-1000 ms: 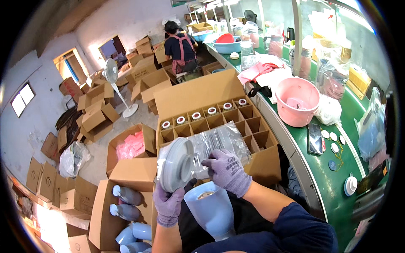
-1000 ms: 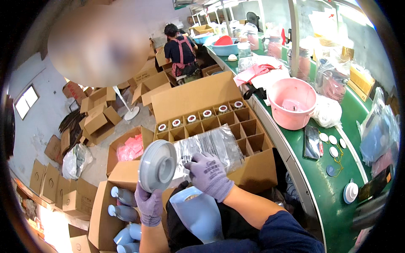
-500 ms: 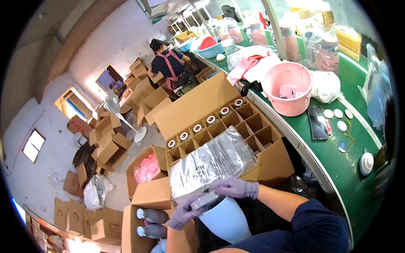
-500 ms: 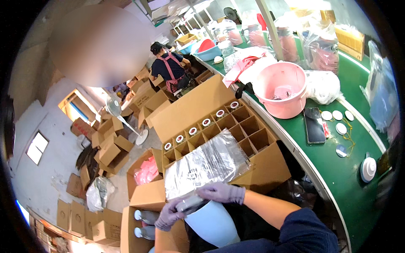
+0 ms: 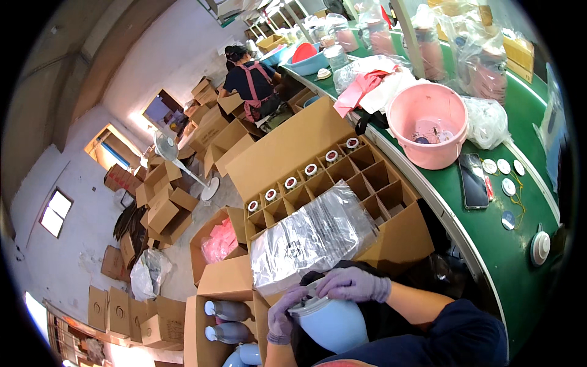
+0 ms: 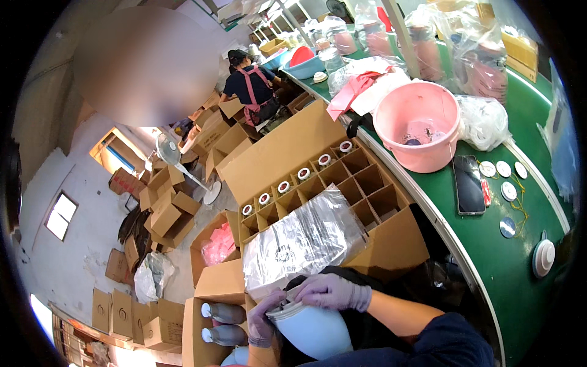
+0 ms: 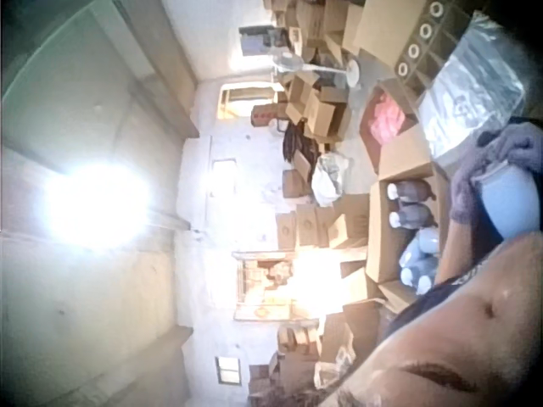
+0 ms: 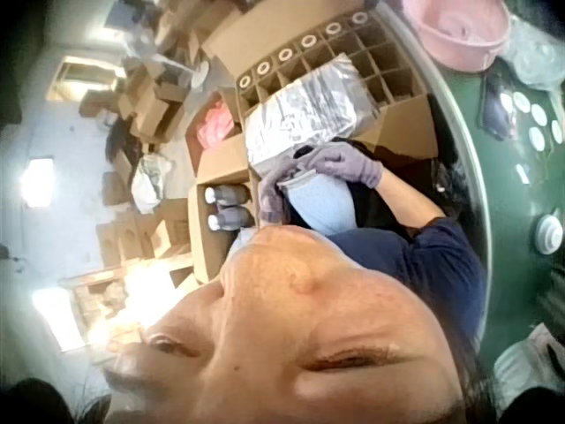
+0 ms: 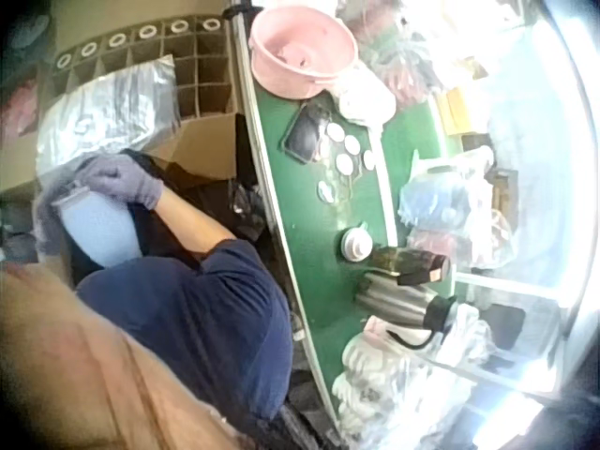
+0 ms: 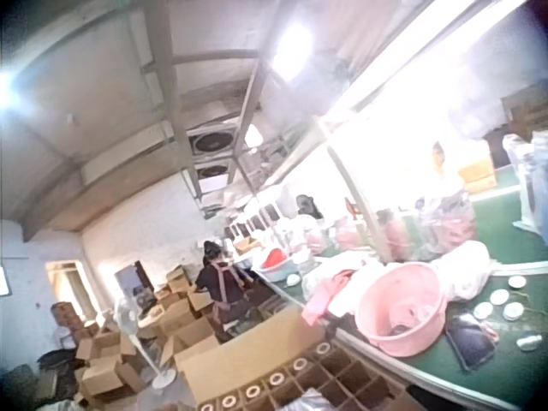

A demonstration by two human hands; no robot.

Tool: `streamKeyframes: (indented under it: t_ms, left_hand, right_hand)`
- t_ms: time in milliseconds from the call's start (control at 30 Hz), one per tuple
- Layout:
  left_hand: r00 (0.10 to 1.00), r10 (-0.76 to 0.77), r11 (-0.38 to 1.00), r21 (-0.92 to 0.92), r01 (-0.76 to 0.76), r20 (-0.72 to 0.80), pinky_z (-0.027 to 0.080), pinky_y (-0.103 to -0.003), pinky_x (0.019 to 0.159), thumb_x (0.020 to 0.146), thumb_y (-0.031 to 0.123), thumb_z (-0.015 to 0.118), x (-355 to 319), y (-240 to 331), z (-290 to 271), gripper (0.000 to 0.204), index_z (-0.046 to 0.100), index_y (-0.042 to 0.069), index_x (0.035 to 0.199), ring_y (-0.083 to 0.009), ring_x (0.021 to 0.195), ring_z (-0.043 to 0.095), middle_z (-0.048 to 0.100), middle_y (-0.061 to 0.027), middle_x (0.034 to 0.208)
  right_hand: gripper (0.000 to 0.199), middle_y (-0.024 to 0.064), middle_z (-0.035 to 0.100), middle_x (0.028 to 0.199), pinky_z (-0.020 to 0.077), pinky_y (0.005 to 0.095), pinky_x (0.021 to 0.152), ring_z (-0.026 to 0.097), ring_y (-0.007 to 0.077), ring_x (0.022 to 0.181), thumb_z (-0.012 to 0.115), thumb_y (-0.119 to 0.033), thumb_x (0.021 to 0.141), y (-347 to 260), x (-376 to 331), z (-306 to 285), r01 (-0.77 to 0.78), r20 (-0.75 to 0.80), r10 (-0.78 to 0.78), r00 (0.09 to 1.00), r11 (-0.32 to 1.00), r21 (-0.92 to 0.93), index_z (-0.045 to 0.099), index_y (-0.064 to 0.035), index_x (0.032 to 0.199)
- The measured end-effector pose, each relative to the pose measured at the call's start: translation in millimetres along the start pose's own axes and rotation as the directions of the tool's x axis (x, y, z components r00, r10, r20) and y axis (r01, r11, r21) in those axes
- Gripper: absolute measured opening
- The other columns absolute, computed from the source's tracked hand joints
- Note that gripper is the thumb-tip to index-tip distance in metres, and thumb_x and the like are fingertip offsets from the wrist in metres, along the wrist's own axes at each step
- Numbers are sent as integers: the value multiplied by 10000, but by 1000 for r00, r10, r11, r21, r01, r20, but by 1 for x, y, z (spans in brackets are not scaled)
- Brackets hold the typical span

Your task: The person assembles blue thermal jugs by inserting a silver liner, attaching a lid, and securing a tag with a rubber band before placing the completed jugs into boxes.

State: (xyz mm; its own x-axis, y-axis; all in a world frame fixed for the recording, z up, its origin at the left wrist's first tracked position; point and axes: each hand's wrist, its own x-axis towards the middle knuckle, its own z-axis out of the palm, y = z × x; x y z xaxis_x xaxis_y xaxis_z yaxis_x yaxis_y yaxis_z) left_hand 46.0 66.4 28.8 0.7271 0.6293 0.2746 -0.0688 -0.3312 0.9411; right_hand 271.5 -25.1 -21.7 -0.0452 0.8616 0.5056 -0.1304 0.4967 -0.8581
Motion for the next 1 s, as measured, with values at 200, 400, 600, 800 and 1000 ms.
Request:
streamKeyframes:
  t_ms: [200,400,600,800,1000]
  left_hand:
    - [982,-57,973,232,15,178,342,-430,1133,954,243,515,33,-62,-34,414,584,-11,1273,-345,1277,524,570,-231,1332]
    - [1000,-20,994,105,18,20,403,-470,1072,842,259,602,-3,-43,-24,390,614,-30,1104,-342,1143,607,650,-225,1170]
    - [958,275,618,749,-239,79,468,-482,922,790,175,617,-7,37,10,151,637,33,836,-363,873,613,637,-148,864]
    - [923,-240,884,-461,80,-300,383,-420,1093,1034,229,358,6,-7,-13,420,550,-76,1250,-283,1251,519,600,-138,1251]
    - [967,170,792,558,-249,191,407,-485,1050,850,184,587,-5,1,-42,296,658,22,1087,-330,1089,608,659,-163,1082]
  right_hand:
    - [467,142,580,1245,378,471,1049,561,308,1169,577,-422,942,-81,25,57,128,94,-87,992,669,-732,593,-69,1247]
    - [281,132,665,1102,338,456,1099,541,286,1223,568,-287,955,-38,7,41,9,-50,-34,998,897,-442,692,-39,1005]
    - [290,133,666,1114,314,400,1121,480,294,1300,491,-195,997,31,-4,1,-295,-58,365,929,827,479,671,7,892]
    - [290,164,659,1098,392,424,1060,588,323,1127,610,-168,891,-66,35,46,35,-161,-142,977,846,-533,649,-30,1143]
    - [190,169,616,1225,395,411,1062,588,299,1145,559,-180,929,-14,2,29,-198,-230,169,959,974,-111,655,-16,915]
